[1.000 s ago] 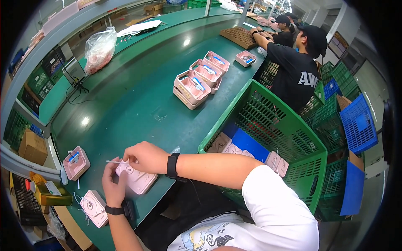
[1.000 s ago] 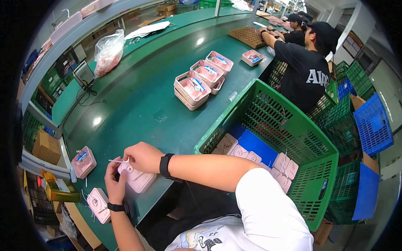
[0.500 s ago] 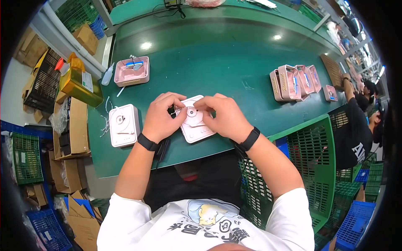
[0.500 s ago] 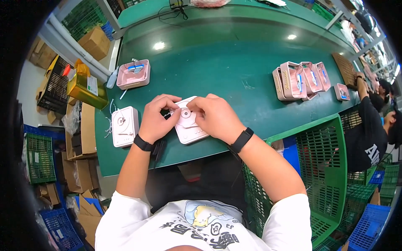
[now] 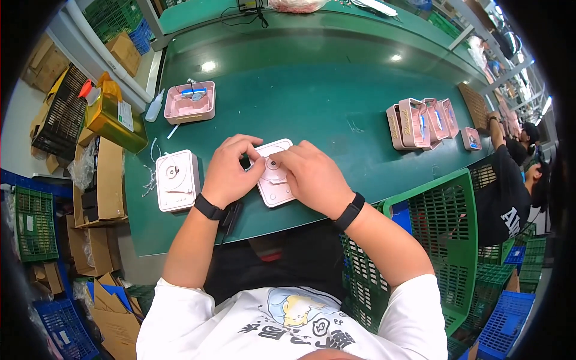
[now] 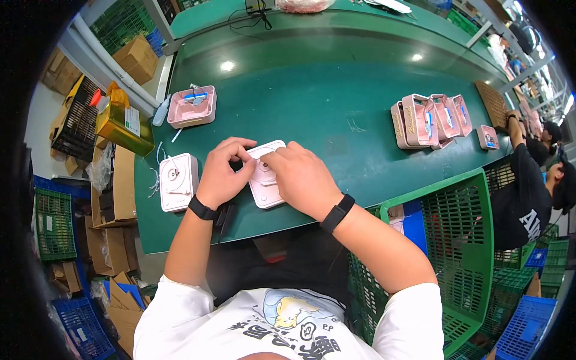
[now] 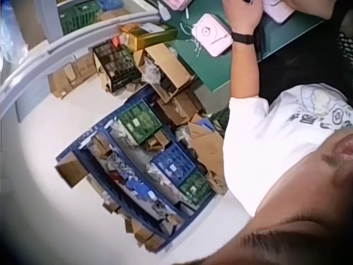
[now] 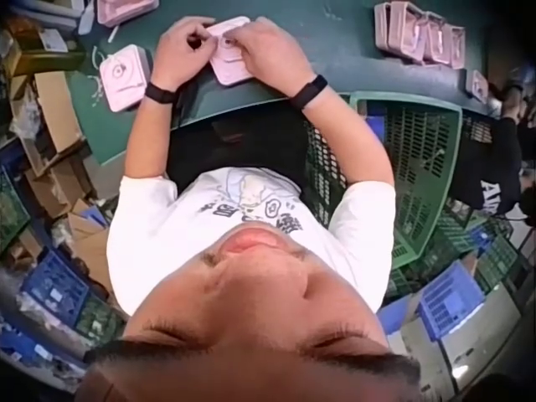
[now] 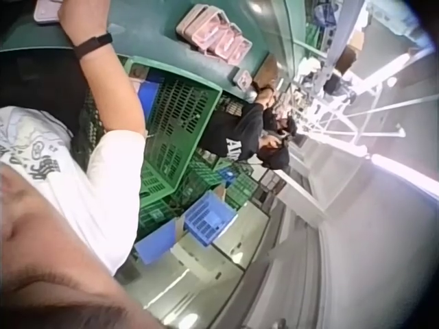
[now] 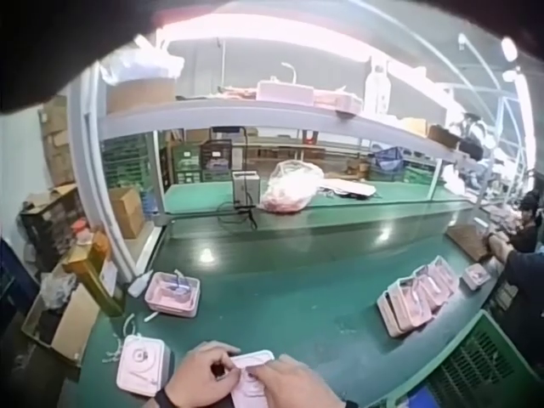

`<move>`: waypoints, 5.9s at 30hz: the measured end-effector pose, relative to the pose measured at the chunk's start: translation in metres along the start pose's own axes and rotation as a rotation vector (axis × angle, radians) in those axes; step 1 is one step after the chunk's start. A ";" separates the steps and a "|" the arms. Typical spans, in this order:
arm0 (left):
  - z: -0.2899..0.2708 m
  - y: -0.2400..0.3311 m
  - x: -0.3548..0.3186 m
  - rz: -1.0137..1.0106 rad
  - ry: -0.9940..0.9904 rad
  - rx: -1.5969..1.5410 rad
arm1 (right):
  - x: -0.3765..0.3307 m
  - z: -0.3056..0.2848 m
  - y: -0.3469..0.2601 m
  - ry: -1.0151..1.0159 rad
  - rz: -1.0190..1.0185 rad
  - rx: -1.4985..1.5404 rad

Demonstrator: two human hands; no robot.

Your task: The person picks up a pink plastic base from a green crate, places it on the table, and presses a white cover onto it. They then insert a small white piece into the center of the cover and place the assembled unit back into the crate.

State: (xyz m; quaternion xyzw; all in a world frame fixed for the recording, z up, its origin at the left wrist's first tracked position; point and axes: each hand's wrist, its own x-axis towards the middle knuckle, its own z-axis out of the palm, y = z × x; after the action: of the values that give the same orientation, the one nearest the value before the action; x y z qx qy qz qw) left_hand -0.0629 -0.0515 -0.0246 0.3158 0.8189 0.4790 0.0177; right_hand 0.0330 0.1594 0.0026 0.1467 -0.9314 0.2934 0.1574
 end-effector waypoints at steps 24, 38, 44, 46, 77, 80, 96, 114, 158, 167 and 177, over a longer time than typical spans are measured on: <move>0.008 0.001 0.000 -0.004 0.045 -0.106 | 0.005 0.002 0.008 0.030 0.095 0.093; -0.008 0.020 -0.020 0.114 -0.079 0.071 | 0.006 0.005 0.012 -0.035 -0.082 -0.040; 0.004 0.046 -0.048 0.206 -0.075 0.284 | 0.009 -0.006 0.011 -0.108 0.001 0.060; 0.003 0.048 -0.048 0.236 -0.060 0.359 | 0.008 -0.009 0.010 -0.122 0.012 0.095; -0.015 0.058 -0.021 0.390 -0.510 0.628 | 0.007 0.027 0.038 0.170 0.091 0.121; -0.018 0.059 -0.020 0.406 -0.521 0.705 | 0.016 0.028 0.039 0.247 -0.015 0.126; 0.004 0.052 -0.043 0.352 -0.312 0.711 | 0.027 0.014 0.057 -0.240 0.121 0.361; 0.014 0.056 -0.026 0.064 -0.149 0.305 | 0.011 0.001 0.059 -0.301 0.210 0.361; 0.002 0.029 -0.068 -0.054 -0.052 -0.047 | 0.013 -0.002 0.034 -0.031 0.068 0.346; -0.028 0.052 -0.059 -0.685 -0.310 -1.255 | 0.003 -0.016 -0.013 -0.043 -0.370 0.032; -0.086 0.002 -0.108 -0.159 0.424 0.684 | 0.010 -0.074 0.075 -0.052 0.767 -0.659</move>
State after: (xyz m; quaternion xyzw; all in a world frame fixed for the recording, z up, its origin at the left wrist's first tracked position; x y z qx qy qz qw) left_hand -0.0040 -0.1749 -0.0062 0.1333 0.9382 0.2308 -0.2206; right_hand 0.0119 0.2599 0.0265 -0.2564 -0.9650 0.0167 0.0531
